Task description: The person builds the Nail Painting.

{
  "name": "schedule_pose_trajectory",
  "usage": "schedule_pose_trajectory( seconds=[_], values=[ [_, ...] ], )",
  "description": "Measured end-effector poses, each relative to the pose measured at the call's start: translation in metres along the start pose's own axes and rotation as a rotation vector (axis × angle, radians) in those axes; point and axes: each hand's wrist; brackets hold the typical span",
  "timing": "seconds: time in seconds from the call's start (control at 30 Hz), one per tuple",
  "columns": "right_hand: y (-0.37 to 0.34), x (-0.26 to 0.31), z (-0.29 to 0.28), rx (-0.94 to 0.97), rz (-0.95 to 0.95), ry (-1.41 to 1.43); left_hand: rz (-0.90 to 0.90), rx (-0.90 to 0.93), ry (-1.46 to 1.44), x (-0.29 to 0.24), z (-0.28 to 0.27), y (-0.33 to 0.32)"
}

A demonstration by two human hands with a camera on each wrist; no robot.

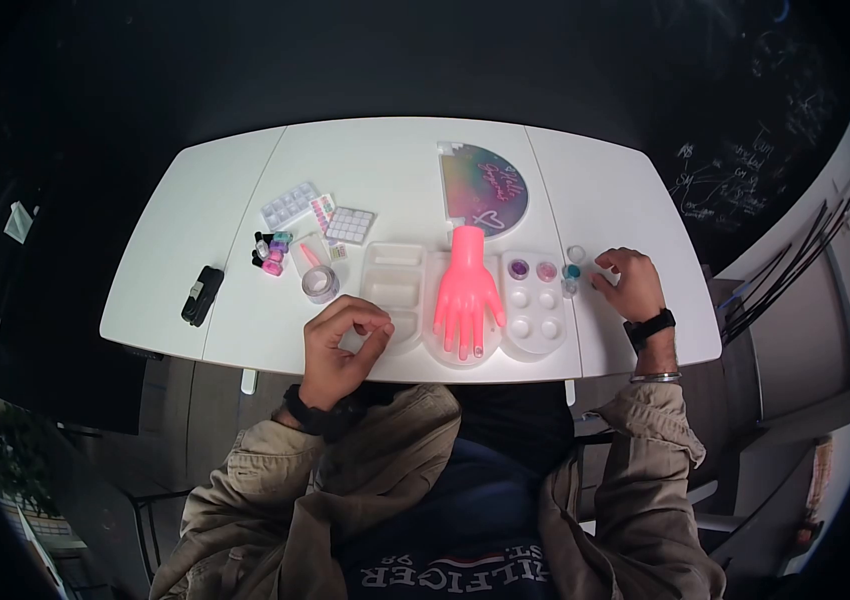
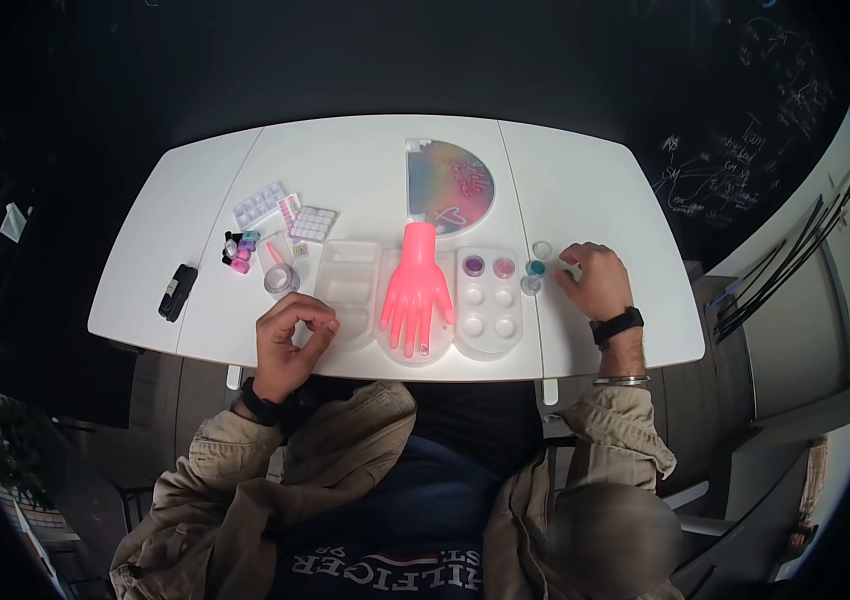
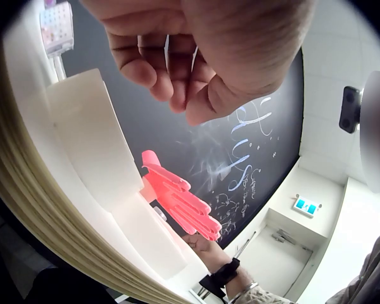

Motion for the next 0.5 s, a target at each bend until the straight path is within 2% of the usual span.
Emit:
schedule_pose_trajectory(
  seconds=[0.17, 0.5],
  values=[
    [-0.003, -0.005, 0.003, 0.043, 0.067, -0.039, 0.021, -0.014, 0.005, 0.002, 0.001, 0.0],
    [-0.006, -0.012, 0.008, 0.058, 0.055, -0.047, 0.023, -0.021, 0.01, 0.001, 0.001, 0.0]
  ],
)
Point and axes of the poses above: each hand's wrist, its own y-axis towards the middle knuckle, its own z-axis out of the palm, x = y × z
